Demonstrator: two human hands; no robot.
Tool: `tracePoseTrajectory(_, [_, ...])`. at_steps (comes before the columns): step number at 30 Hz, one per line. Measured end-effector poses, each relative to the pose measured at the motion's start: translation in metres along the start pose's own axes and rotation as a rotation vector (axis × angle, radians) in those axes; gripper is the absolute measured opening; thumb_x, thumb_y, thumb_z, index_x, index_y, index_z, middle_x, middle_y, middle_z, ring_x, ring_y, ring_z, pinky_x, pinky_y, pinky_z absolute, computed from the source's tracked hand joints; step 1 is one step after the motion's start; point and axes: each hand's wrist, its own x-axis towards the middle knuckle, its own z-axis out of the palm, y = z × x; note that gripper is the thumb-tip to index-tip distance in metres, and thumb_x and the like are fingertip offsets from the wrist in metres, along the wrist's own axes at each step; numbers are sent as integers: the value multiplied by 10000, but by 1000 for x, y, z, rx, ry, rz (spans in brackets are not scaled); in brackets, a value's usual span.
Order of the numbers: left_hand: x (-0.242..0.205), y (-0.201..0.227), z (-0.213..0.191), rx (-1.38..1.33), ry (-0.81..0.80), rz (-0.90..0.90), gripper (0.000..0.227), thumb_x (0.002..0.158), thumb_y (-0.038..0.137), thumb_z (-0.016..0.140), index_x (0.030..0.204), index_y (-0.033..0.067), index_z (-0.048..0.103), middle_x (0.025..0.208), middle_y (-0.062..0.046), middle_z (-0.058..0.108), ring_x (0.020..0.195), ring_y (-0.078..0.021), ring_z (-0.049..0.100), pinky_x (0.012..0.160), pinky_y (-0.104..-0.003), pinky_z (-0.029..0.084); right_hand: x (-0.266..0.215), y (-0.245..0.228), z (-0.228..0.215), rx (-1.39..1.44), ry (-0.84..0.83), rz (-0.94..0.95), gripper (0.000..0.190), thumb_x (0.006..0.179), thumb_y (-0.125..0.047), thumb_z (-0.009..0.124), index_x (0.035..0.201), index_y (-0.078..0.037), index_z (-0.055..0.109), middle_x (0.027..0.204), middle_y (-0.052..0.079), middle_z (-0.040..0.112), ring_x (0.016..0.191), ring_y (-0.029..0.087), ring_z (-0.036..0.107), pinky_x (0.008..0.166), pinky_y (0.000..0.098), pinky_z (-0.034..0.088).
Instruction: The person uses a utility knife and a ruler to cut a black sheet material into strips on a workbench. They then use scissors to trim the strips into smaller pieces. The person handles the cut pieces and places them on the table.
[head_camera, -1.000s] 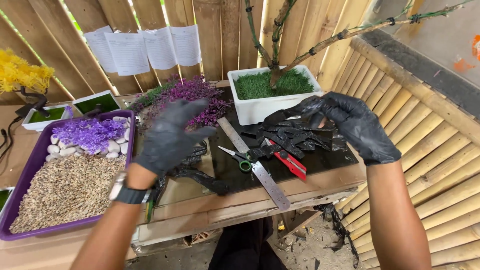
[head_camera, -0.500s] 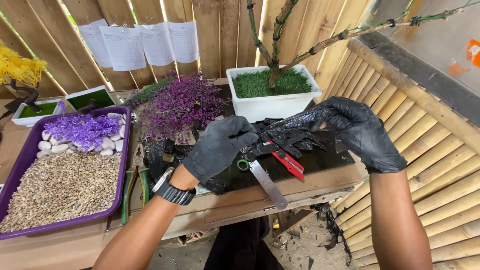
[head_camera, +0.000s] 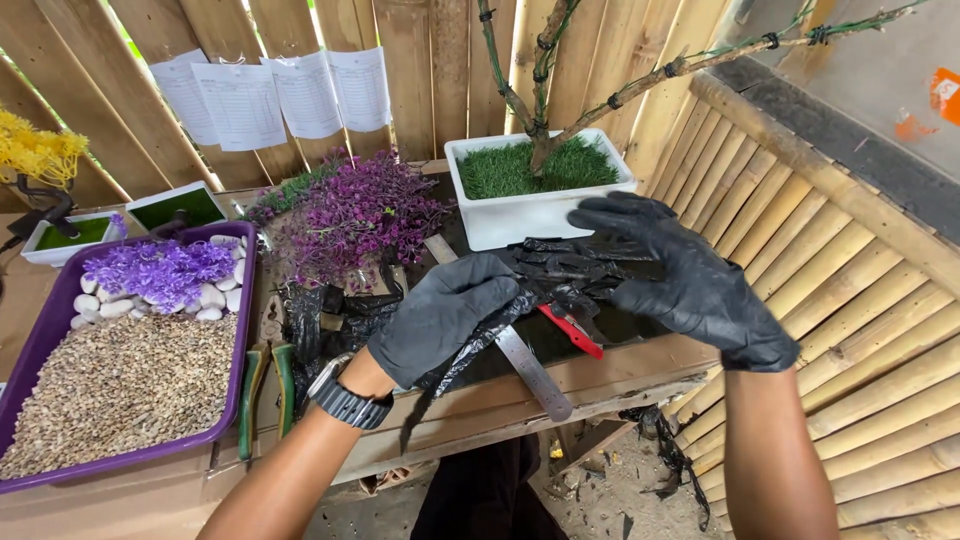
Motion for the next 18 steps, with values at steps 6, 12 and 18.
tracePoseTrajectory(6, [-2, -1, 10, 209, -62, 67, 136, 993, 131, 683, 1095, 61, 740, 947, -35, 708, 881, -84, 618, 774, -268, 565, 12, 4, 36, 146, 5, -14, 496, 911, -432, 615, 1321, -155, 644, 1294, 136, 688, 1256, 365, 618, 1026, 484, 509])
tracePoseTrajectory(12, [-13, 4, 16, 23, 87, -258, 265, 849, 94, 816, 1075, 1, 715, 783, -156, 705, 686, -208, 689, 600, -301, 613, 12, -18, 37, 172, 154, 264, 274, 851, -314, 821, 1093, -189, 800, 1050, 53, 808, 1062, 262, 740, 964, 354, 548])
tracePoseTrajectory(18, [-10, -20, -1, 183, 209, -229, 142, 833, 68, 835, 948, 41, 757, 672, -150, 713, 569, -167, 673, 584, -264, 544, 12, -59, 21, 180, 217, 371, 393, 842, -253, 810, 1152, -16, 765, 1112, 247, 769, 1073, 435, 689, 976, 478, 526])
